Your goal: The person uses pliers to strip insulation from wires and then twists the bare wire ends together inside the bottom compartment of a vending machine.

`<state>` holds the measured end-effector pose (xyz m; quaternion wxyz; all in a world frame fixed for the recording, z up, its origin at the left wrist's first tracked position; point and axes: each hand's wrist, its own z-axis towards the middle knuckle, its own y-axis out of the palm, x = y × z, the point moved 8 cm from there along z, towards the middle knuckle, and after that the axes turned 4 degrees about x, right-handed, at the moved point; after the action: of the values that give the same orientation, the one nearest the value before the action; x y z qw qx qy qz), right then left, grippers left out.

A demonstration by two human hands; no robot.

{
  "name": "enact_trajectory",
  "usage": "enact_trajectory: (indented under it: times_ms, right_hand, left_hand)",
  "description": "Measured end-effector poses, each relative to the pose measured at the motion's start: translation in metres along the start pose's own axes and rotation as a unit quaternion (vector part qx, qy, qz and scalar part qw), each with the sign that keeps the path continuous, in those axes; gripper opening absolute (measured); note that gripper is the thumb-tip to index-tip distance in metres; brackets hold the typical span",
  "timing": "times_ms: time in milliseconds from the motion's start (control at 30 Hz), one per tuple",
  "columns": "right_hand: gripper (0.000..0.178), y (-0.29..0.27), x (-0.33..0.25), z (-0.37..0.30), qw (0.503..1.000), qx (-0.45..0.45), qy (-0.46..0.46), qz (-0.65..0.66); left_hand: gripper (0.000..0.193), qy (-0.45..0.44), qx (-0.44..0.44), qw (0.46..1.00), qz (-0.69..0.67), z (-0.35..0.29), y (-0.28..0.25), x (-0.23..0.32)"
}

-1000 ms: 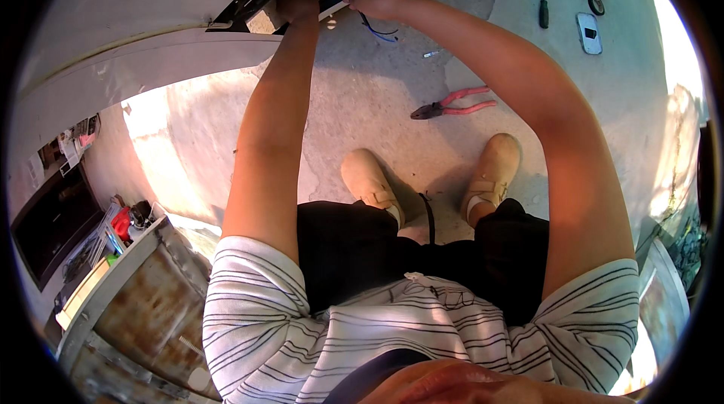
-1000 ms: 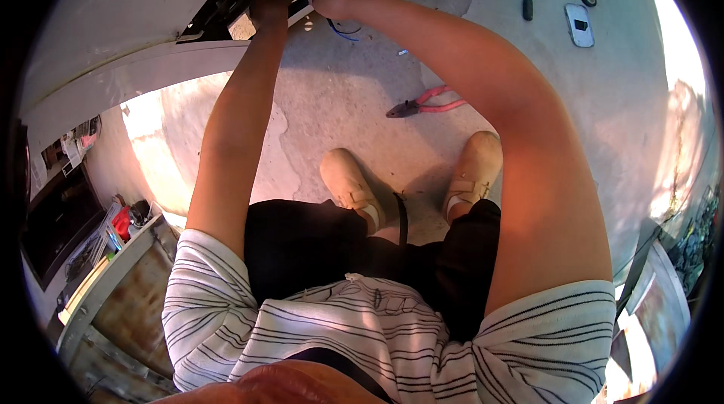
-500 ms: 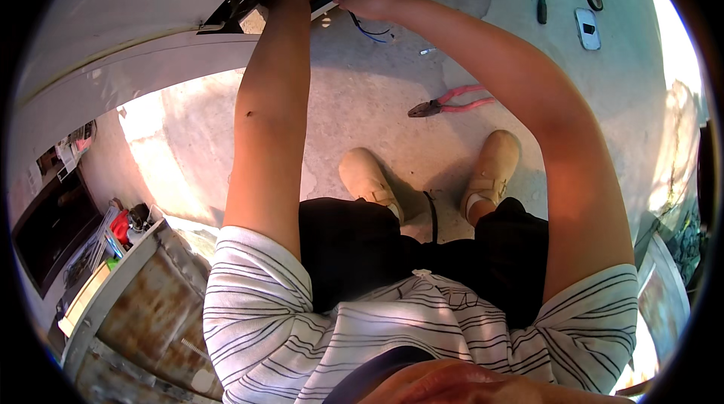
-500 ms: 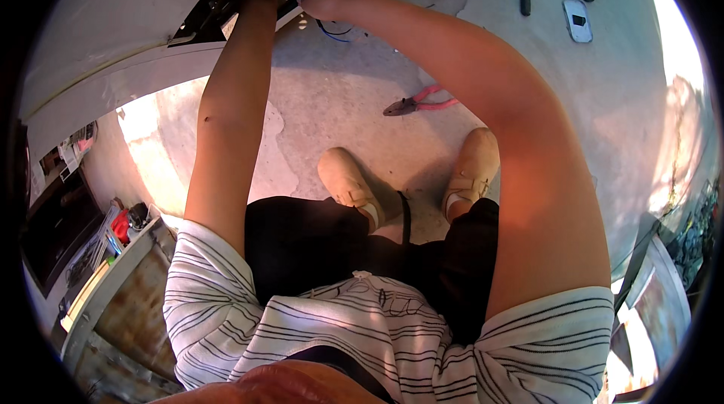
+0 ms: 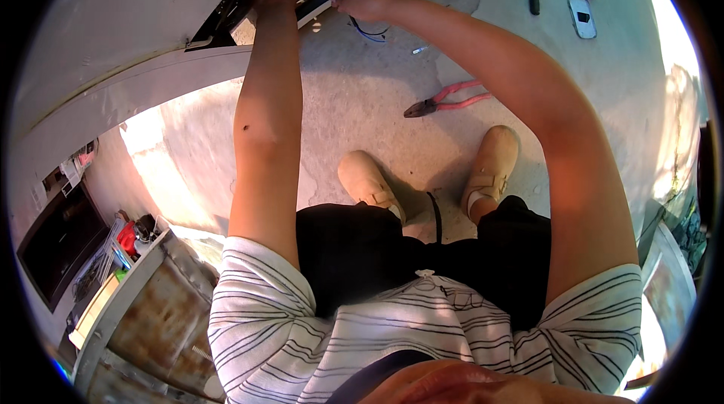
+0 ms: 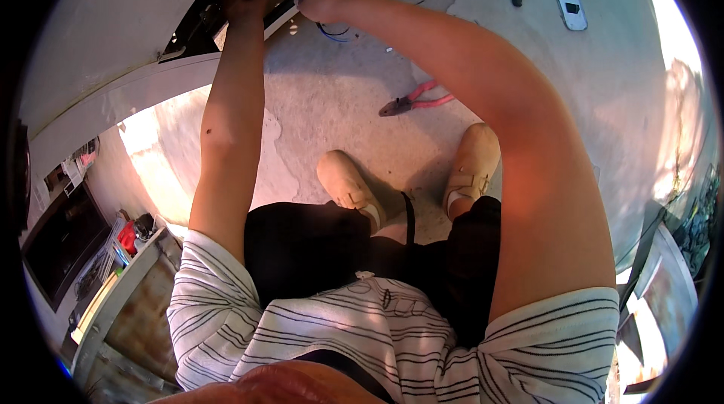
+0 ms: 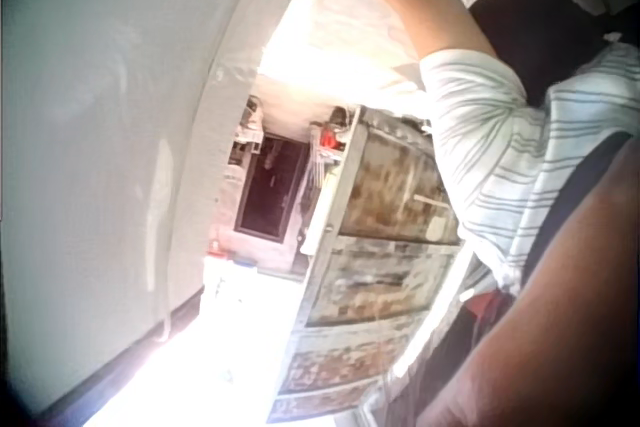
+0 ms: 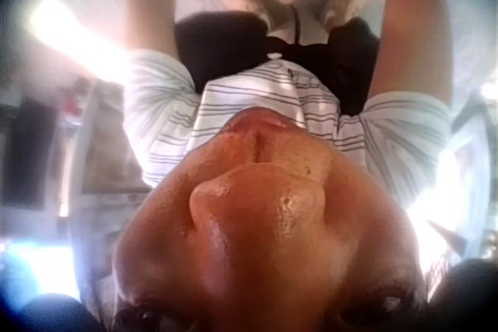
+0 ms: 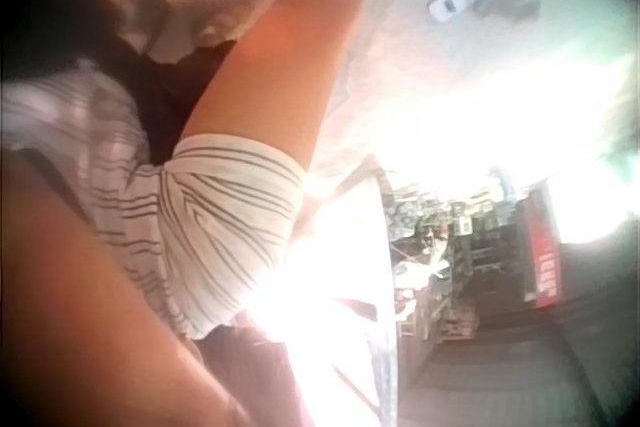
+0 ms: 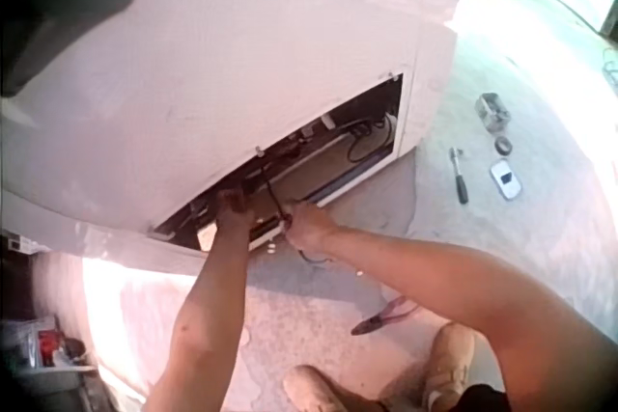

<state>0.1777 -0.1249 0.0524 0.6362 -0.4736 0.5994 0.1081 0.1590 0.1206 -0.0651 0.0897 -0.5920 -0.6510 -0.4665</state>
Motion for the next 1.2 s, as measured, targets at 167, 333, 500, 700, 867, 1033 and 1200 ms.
enact_trajectory:
  times_ms: [167, 333, 500, 700, 867, 1033, 1200]
  right_hand:
    - [0.029, 0.002, 0.016, 0.001, 0.999, 0.012, 0.019, 0.038]
    - [0.029, 0.007, 0.017, 0.002, 0.999, 0.013, 0.023, 0.035]
    - [0.028, 0.006, 0.001, 0.001, 1.0, 0.011, 0.007, 0.014]
    - [0.029, 0.002, 0.004, -0.001, 1.0, 0.012, 0.0, 0.009]
    - [0.03, 0.001, 0.01, -0.002, 1.0, 0.014, 0.009, 0.005]
    - [0.03, 0.005, -0.014, -0.006, 1.0, 0.008, -0.006, -0.007]
    - [0.029, 0.005, -0.003, -0.005, 1.0, 0.001, 0.01, 0.011]
  left_hand:
    - [0.024, -0.036, -0.089, 0.992, -0.081, -0.021, 0.017, 0.007]
    - [0.024, -0.004, -0.007, 1.0, 0.0, -0.027, 0.02, 0.01]
    - [0.025, 0.036, 0.004, 0.998, 0.051, -0.002, 0.012, 0.022]
    - [0.034, -0.033, -0.019, 0.999, 0.02, -0.007, 0.009, 0.005]
    - [0.033, -0.051, 0.012, 0.999, 0.011, -0.015, 0.017, -0.006]
    - [0.026, -0.046, -0.025, 0.998, 0.046, 0.016, 0.009, 0.021]
    - [0.022, -0.072, -0.038, 0.995, 0.05, 0.018, 0.015, 0.016]
